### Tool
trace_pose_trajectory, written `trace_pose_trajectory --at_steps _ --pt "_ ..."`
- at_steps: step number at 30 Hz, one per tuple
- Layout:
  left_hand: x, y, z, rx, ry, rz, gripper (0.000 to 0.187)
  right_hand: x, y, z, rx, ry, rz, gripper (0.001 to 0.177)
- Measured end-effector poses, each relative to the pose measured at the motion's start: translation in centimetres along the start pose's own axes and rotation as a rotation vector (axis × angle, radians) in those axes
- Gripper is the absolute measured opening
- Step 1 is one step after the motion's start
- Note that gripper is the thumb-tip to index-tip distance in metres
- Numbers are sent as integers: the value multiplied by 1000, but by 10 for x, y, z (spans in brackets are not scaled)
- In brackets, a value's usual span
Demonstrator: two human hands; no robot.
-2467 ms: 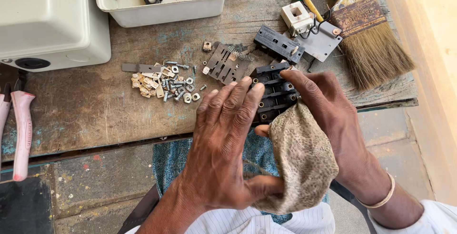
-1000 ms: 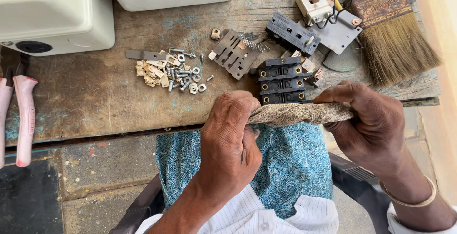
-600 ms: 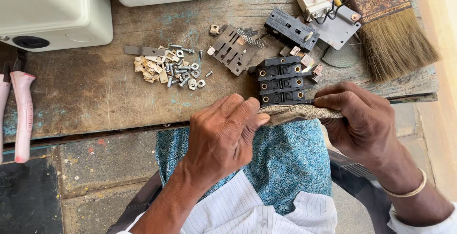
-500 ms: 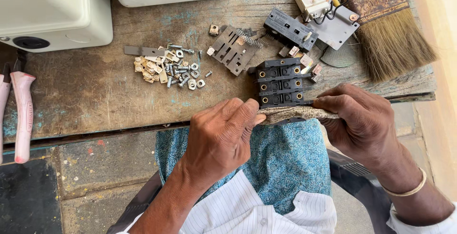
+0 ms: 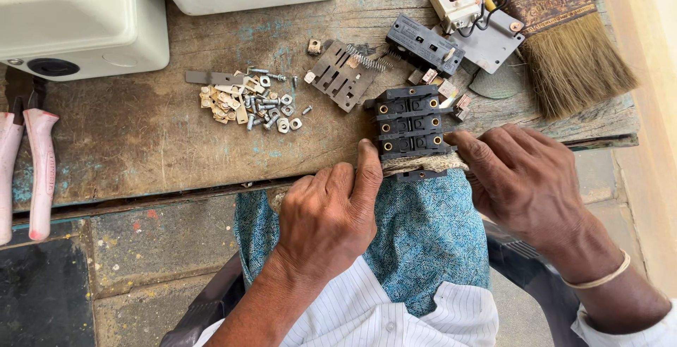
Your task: The person picks up various small metal electrical parts from a workbench and wipes them one by one using a cloth, then uses the cloth to wipe the interior of a larger black electrical component.
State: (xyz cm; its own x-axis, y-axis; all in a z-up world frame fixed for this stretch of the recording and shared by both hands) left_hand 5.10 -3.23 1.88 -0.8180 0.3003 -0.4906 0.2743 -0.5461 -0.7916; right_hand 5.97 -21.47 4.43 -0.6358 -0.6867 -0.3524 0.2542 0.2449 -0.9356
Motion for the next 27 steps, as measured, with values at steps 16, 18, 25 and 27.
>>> trace_pose_trajectory --at_steps 16,18,25,27 --pt "1 5 5 -146 -101 -86 38 1 4 -10 21 87 0 54" --pt "-2 0 6 -151 -107 -88 38 -6 -6 -21 7 -32 122 50" --pt "-4 -4 6 -202 -81 -103 34 -16 -14 -36 -32 -86 215 37" --pt "-1 -3 6 -197 -49 -98 35 -17 -15 -38 -10 -55 210 36"
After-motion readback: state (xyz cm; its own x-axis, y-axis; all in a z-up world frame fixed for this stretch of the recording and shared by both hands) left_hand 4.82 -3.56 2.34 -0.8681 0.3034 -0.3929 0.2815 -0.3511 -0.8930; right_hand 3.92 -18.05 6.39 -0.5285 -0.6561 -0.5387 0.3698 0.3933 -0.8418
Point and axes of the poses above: each hand's wrist, its own x-axis away from the middle knuckle, its own y-axis out of the palm, z = x × y, the point moved 7 cm from there along -x, towards the middle knuckle, and after that the axes turned 11 degrees about -y, right-handed, at the moved point
